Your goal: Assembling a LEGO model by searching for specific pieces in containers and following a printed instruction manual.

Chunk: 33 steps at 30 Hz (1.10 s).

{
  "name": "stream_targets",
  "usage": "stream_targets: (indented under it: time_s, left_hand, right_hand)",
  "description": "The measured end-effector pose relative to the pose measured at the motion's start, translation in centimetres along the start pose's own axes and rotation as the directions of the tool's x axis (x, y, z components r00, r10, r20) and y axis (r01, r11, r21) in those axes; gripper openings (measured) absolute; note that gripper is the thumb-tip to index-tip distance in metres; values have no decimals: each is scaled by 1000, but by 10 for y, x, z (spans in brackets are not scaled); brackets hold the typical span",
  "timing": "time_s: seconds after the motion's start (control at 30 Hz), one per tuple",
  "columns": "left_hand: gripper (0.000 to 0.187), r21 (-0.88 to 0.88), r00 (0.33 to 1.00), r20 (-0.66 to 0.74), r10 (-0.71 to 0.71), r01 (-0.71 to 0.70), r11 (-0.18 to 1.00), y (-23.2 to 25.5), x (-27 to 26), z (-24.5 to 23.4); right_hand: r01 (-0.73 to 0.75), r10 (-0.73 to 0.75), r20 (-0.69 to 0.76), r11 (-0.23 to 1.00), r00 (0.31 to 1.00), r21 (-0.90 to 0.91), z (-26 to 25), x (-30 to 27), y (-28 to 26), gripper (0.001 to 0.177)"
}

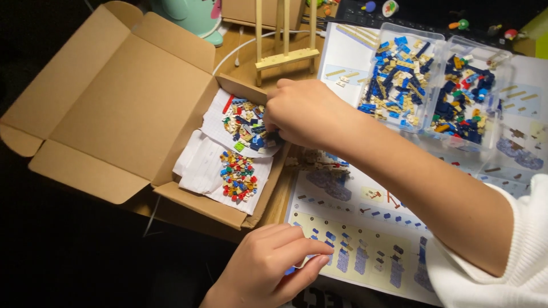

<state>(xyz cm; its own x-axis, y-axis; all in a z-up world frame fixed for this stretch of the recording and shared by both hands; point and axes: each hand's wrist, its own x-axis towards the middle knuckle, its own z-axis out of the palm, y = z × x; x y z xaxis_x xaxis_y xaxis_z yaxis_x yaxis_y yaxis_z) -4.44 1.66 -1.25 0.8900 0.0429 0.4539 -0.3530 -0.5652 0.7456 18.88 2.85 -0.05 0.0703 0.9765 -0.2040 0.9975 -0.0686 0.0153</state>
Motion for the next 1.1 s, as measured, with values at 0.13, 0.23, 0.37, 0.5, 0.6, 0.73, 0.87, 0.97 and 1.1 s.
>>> stream_targets:
  time_s: [0.13,0.23,0.37,0.5,0.6,0.73,0.87,0.97,1.1]
  left_hand:
    - [9,-15,999,41,7,-6,1000,0,3,-1]
    - [10,-16,998,57,6,-5,1000,0,5,0]
    - [10,2,997,74,6,-6,1000,0,7,3]
    - [10,3,996,83,-12,12,1000,2,9,3]
    - [10,19,996,87,-12,10,1000,2,8,5]
    - [9,14,996,89,-6,5,1000,2,11,8]
    - [8,21,995,104,-4,2,1000,2,15,14]
    - [8,10,992,125,1,-2,1000,2,18,16]
    - [8,-1,989,145,2,-2,1000,-2,19,20]
  right_hand:
    - [31,-32,-69,999,997,-5,9,6,2,23]
    - [43,-41,-105,999,994,19,12,8,3,14]
    - [79,-85,-176,996,981,-40,23,13,6,14]
    - [92,-106,-192,992,976,-83,23,13,5,16]
    - [79,-93,-184,994,979,-82,21,13,3,14]
    - [75,-81,-238,997,968,-35,5,0,4,19]
    - [113,-72,-399,990,914,80,-11,-31,7,16]
    - [133,-34,-462,974,886,184,-24,-85,8,9]
    - [-31,159,-297,918,942,395,-29,-172,7,7]
